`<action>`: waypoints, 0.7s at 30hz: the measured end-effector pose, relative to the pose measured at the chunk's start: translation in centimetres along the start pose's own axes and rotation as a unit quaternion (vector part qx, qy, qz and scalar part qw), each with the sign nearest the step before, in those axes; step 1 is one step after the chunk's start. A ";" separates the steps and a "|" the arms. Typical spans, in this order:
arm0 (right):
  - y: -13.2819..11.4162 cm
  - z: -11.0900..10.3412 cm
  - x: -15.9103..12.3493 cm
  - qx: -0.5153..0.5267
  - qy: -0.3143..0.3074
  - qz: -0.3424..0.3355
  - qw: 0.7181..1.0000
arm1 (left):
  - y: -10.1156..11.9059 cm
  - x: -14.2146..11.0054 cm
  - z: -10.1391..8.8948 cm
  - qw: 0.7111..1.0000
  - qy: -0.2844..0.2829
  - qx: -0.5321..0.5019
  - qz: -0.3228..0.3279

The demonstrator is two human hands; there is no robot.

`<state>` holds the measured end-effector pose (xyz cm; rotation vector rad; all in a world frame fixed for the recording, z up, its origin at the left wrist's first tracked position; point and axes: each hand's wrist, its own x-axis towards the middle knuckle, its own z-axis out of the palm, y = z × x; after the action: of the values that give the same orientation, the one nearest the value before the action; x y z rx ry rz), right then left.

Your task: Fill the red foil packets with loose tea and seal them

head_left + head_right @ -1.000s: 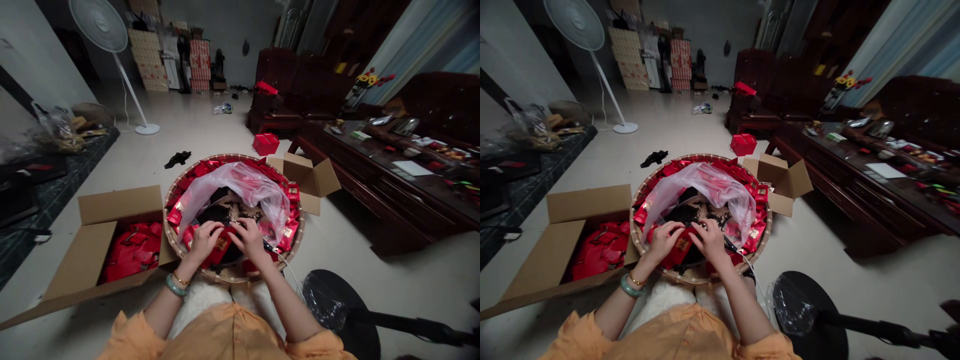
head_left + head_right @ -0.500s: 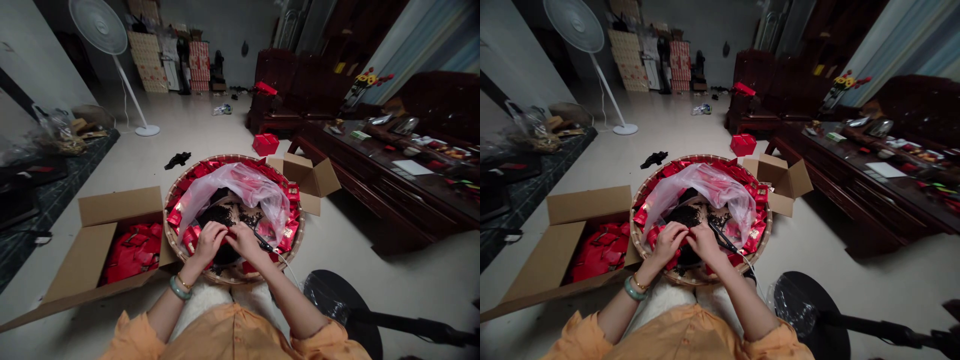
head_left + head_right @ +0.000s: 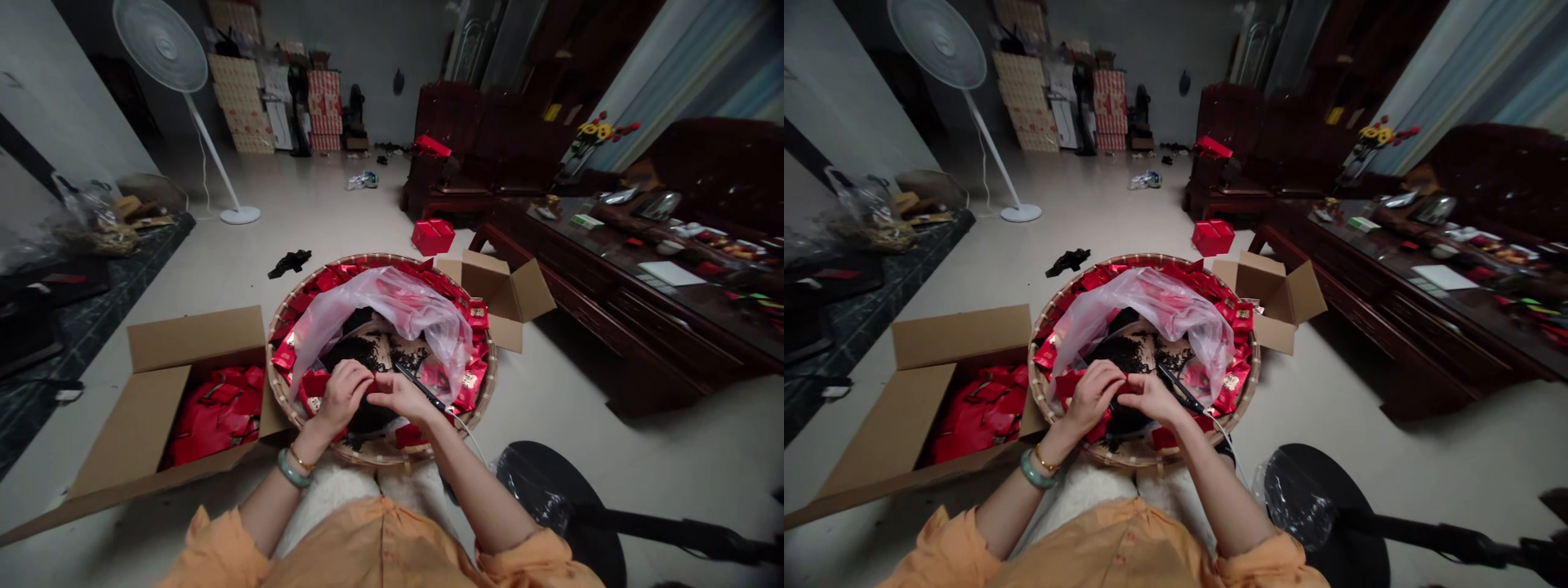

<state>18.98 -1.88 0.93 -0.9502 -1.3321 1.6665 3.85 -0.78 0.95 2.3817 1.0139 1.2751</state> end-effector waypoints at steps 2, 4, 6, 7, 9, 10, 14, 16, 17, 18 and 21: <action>1.0 -0.1 0.3 -0.004 0.038 0.014 0.999 | -0.4 0.0 -0.3 1.000 -0.016 0.004 0.017; 1.9 -0.4 0.7 0.007 0.090 0.024 0.996 | -1.2 -0.1 -0.9 1.000 -0.008 0.025 -0.003; 2.3 -0.9 0.9 0.031 0.137 0.024 0.990 | -2.3 -0.2 -1.7 0.992 0.047 0.058 -0.103; 2.4 -1.1 0.9 0.039 0.156 0.022 0.987 | -2.9 -0.3 -2.0 0.981 0.079 0.052 -0.168; 2.3 -1.3 0.7 0.037 0.184 0.014 0.982 | -3.8 -0.7 -2.3 0.959 0.079 -0.034 -0.269; 2.2 -1.4 0.5 0.032 0.189 0.010 0.981 | -4.1 -0.9 -2.3 0.946 0.058 -0.093 -0.306; 1.9 -1.1 0.0 0.039 0.120 0.014 0.992 | -4.1 -1.3 -1.7 0.882 0.037 -0.254 -0.397; 2.1 -1.1 0.0 0.049 0.076 0.025 0.996 | -3.8 -1.2 -1.4 0.872 0.030 -0.282 -0.400; 2.2 -1.2 0.2 0.048 0.076 0.028 0.996 | -3.7 -1.1 -1.3 0.869 0.025 -0.293 -0.399; 2.3 -1.4 0.3 0.041 0.089 0.028 0.995 | -3.6 -1.1 -1.3 0.864 0.019 -0.305 -0.401; 2.5 -2.0 0.6 0.035 0.140 0.029 0.989 | -3.9 -1.0 -1.2 0.847 0.022 -0.335 -0.413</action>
<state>20.19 -0.87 -1.86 -1.1423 -1.0611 1.5458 0.72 1.27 -0.98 1.1741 1.1554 1.0692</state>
